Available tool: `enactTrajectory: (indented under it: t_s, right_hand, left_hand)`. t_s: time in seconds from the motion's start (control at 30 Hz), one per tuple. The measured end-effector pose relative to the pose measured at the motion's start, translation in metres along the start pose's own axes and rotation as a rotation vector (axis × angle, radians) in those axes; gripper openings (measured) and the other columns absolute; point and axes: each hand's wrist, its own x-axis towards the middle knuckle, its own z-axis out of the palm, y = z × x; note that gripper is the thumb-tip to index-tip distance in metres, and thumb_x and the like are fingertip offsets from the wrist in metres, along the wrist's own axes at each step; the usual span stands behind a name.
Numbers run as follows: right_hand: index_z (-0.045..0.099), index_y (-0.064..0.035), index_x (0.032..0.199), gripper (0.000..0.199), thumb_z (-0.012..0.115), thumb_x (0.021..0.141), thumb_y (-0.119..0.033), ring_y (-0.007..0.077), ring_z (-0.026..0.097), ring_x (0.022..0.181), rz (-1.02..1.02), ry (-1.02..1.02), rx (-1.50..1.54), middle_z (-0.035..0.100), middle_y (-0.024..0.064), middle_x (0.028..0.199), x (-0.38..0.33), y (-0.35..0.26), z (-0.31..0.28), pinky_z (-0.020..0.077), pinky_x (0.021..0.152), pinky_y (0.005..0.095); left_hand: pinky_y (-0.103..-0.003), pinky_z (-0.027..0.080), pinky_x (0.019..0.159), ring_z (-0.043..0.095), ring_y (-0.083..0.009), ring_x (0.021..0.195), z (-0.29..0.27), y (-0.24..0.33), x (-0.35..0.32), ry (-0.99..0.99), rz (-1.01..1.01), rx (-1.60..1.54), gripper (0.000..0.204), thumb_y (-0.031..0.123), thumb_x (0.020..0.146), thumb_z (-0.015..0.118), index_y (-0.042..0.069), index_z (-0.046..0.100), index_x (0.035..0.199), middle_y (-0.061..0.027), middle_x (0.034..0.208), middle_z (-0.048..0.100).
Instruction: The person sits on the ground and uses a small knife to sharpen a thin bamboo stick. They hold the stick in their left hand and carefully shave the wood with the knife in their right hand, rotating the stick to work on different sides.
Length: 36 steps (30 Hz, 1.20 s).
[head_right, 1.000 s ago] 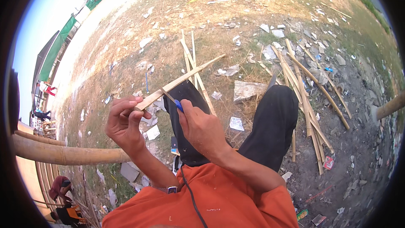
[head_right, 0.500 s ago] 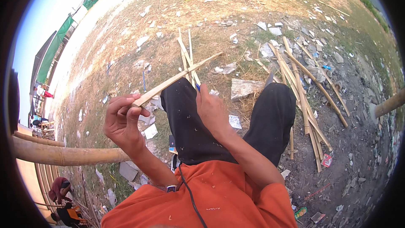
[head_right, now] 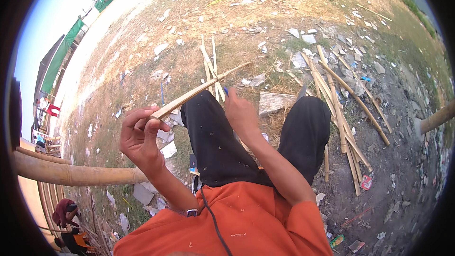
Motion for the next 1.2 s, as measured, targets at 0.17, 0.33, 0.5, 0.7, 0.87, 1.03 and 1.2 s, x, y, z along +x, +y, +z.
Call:
enactTrajectory:
  t_s: [0.17, 0.33, 0.5, 0.7, 0.87, 1.03, 1.2]
  right_hand:
    - [0.048, -0.0045, 0.092, 0.014, 0.050, 0.095, -0.018, 0.0348, 0.062, 0.050, -0.091, 0.119, -0.266, 0.058, 0.0152, 0.053, 0.009, 0.061, 0.032, 0.0499, 0.044, 0.0442]
    - [0.047, -0.0061, 0.094, 0.016, 0.047, 0.097, -0.021, 0.0345, 0.065, 0.054, -0.008, 0.060, -0.302, 0.060, 0.0186, 0.057, 0.029, 0.033, 0.039, 0.0499, 0.046, 0.0445]
    - [0.045, -0.0041, 0.104, 0.027, 0.040, 0.099, -0.030, 0.0409, 0.065, 0.065, 0.416, -0.272, 0.582, 0.063, 0.0278, 0.079, 0.041, 0.038, 0.059, 0.0481, 0.053, 0.0505]
    - [0.049, -0.0017, 0.102, 0.029, 0.039, 0.099, -0.029, 0.0438, 0.063, 0.064, 0.339, -0.025, 0.304, 0.064, 0.0270, 0.084, 0.043, 0.038, 0.051, 0.0476, 0.054, 0.0499]
    - [0.053, -0.0004, 0.102, 0.017, 0.049, 0.094, -0.015, 0.0403, 0.066, 0.084, 0.144, -0.059, 0.032, 0.065, 0.0273, 0.088, 0.021, 0.000, 0.021, 0.0489, 0.070, 0.0522]
    - [0.055, 0.0037, 0.107, 0.028, 0.044, 0.095, -0.018, 0.0434, 0.064, 0.095, 0.468, -0.310, -0.301, 0.065, 0.0283, 0.096, -0.009, 0.117, 0.049, 0.0501, 0.082, 0.0520]
    - [0.056, -0.0002, 0.110, 0.034, 0.040, 0.099, -0.028, 0.0425, 0.065, 0.091, 0.387, -0.278, 0.009, 0.065, 0.0284, 0.087, -0.001, 0.075, 0.018, 0.0487, 0.079, 0.0498]
  left_hand:
    - [-0.025, 0.056, 0.058, 0.062, -0.0142, 0.071, 0.000, 0.003, -0.004, -0.089, 0.006, 0.031, 0.020, -0.004, 0.081, 0.073, -0.005, 0.063, 0.098, -0.0160, 0.096, 0.063]
    - [-0.023, 0.054, 0.055, 0.061, -0.0118, 0.068, -0.007, 0.002, 0.005, 0.072, -0.030, 0.128, 0.017, 0.000, 0.084, 0.071, -0.004, 0.063, 0.098, -0.0138, 0.096, 0.063]
    - [-0.022, 0.051, 0.054, 0.060, -0.0095, 0.064, -0.013, 0.005, 0.008, 0.177, -0.127, 0.194, 0.016, 0.002, 0.085, 0.072, -0.004, 0.063, 0.097, -0.0105, 0.092, 0.065]
    - [-0.021, 0.049, 0.054, 0.060, -0.0089, 0.064, -0.016, 0.011, 0.001, 0.057, -0.116, 0.173, 0.016, 0.001, 0.084, 0.072, -0.004, 0.063, 0.097, -0.0086, 0.091, 0.065]
    - [-0.021, 0.050, 0.055, 0.060, -0.0089, 0.063, -0.015, 0.011, 0.000, 0.030, -0.074, 0.142, 0.015, -0.002, 0.082, 0.072, -0.003, 0.064, 0.094, -0.0091, 0.091, 0.065]
    - [-0.021, 0.051, 0.055, 0.060, -0.0099, 0.064, -0.012, 0.013, -0.002, -0.047, -0.049, 0.176, 0.016, -0.003, 0.080, 0.073, -0.003, 0.065, 0.094, -0.0107, 0.092, 0.065]
    - [-0.021, 0.051, 0.056, 0.061, -0.0107, 0.067, -0.009, 0.002, 0.000, -0.017, 0.029, 0.131, 0.019, -0.004, 0.079, 0.074, -0.003, 0.065, 0.095, -0.0128, 0.094, 0.065]
